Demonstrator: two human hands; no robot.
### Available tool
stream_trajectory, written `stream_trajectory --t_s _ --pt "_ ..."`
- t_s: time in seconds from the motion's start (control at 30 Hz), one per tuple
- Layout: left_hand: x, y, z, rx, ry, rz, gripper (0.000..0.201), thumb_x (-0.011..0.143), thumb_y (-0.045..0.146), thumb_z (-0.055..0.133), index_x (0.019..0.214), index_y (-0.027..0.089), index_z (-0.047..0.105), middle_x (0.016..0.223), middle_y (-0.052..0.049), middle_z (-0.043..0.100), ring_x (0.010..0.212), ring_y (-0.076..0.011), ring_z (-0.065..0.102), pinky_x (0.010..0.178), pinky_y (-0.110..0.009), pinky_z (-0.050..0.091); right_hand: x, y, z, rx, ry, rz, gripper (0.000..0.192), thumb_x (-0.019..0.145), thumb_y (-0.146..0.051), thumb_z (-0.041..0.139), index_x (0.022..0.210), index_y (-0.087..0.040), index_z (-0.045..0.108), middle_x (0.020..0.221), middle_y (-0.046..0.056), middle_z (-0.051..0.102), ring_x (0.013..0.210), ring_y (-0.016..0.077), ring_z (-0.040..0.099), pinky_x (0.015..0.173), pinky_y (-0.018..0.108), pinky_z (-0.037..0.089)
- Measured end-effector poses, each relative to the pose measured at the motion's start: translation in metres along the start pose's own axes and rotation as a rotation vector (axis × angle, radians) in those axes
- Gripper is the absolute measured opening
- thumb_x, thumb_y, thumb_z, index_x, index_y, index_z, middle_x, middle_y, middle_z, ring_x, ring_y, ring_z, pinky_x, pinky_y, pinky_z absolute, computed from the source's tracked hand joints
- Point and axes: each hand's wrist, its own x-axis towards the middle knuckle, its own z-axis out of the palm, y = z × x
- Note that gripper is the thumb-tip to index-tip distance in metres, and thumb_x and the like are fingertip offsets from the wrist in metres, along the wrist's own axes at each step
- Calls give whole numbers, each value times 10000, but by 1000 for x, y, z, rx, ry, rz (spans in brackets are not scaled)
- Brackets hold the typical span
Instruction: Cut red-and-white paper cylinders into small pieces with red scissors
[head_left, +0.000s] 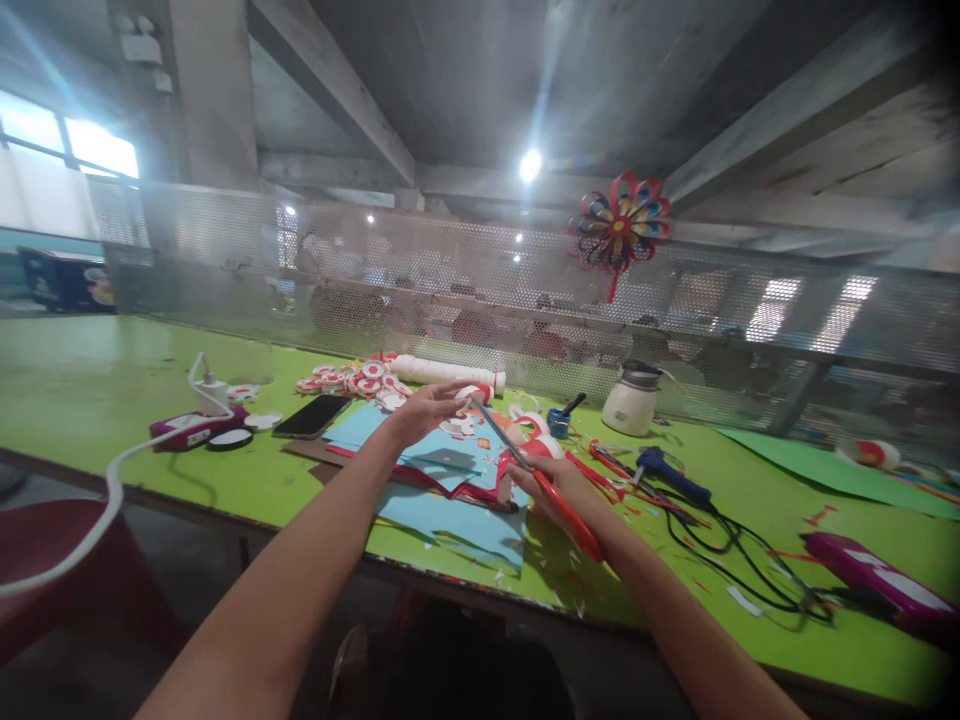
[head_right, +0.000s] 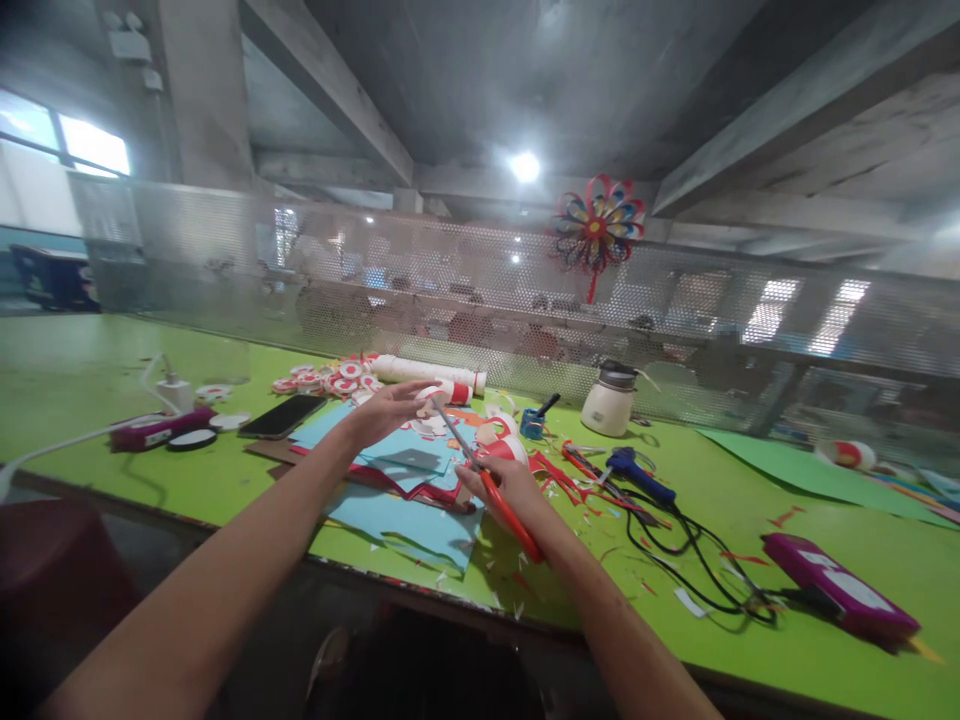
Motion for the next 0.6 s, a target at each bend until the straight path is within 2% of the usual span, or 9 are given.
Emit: stream_trajectory --t_s 0.13,0.3,0.4,0.47,0.6 --pt "-1 2 1 43 33 36 515 676 209 695 1173 194 563 1131 -115 611 952 -195 583 798 -302 413 -4 -2 -9 119 -77 31 400 841 -505 410 683 -177 576 571 -15 505 518 136 530 485 236 449" --pt "-1 2 2 36 32 56 497 690 203 681 1172 175 563 1140 -138 603 952 -212 588 820 -342 425 -11 -7 -20 332 -185 35 506 884 -518 318 618 -180 584 531 -3 542 521 130 564 585 249 485" --pt "-1 2 3 37 14 62 492 688 195 683 1166 172 569 1158 -146 594 945 -213 591 814 -335 425 -12 -4 -18 531 -196 109 480 884 -536 307 829 -196 640 499 -30 513 471 114 530 554 243 478" --pt "-2 2 3 44 6 58 485 687 196 684 1159 173 575 1170 -145 587 944 -211 592 801 -320 425 -11 0 -14 680 -230 154 464 878 -548 320 957 -204 622 485 -49 484 439 105 499 515 239 464" --pt "-2 5 6 41 -8 57 473 683 193 689 1144 169 587 1139 -136 607 940 -202 590 802 -306 417 -8 7 -11 816 -309 176 473 879 -551 329 1014 -188 600 484 -48 485 446 105 503 501 242 448"
